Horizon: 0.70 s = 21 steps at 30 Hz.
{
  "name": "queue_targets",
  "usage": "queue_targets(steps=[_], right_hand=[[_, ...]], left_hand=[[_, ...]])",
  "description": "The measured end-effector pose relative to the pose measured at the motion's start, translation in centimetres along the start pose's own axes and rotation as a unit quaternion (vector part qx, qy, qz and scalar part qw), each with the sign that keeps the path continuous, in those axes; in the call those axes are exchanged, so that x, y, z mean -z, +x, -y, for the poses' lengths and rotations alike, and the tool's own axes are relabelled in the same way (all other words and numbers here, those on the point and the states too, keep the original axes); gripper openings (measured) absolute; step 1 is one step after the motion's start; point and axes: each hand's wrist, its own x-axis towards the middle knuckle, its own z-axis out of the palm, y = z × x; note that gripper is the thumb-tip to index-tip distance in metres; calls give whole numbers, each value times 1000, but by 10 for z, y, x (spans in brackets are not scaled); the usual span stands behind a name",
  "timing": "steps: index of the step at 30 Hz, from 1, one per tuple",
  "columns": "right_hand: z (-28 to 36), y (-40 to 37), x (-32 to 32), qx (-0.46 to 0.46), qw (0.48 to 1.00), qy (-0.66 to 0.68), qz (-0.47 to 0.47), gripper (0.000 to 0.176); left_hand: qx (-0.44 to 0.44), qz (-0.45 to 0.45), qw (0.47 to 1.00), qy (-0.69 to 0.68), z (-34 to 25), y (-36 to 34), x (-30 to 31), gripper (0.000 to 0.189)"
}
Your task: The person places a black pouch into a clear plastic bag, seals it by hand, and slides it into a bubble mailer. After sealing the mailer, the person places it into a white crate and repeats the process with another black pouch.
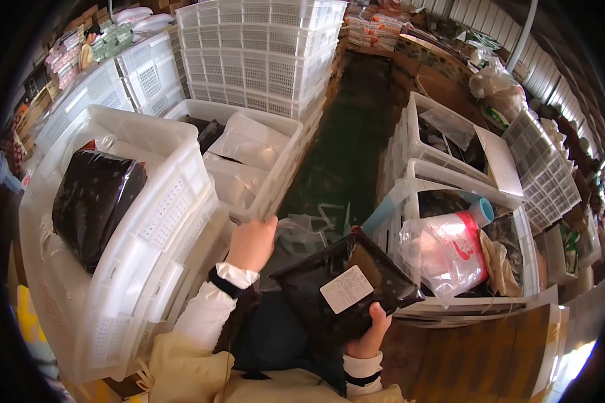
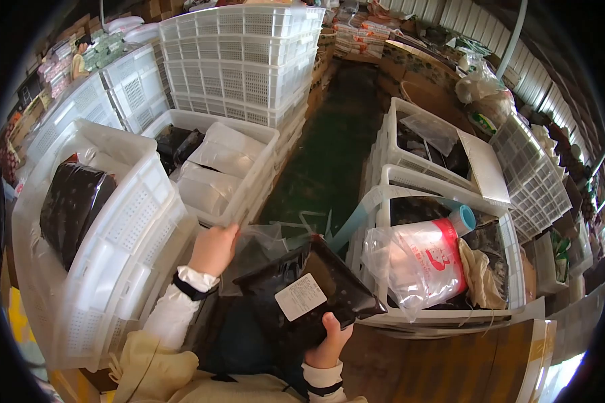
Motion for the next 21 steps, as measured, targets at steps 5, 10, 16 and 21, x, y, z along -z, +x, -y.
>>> queue_targets(steps=[5,10,16,21], right_hand=[[3,4,-18,41,999,3,-4,57],[5,12,-20,107,993,-34,23,50],[14,18,-9,107,992,29,55,52],[31,22,-4,166,982,10,87,60]], left_hand=[[-58,-47,997,-22,-31,-41,7,11],[-147,-68,975,-151,-60,-54,39,10],[-246,-50,925,-285,-54,-43,65,15],[-136,23,887,-441,-62,1,100,51]])
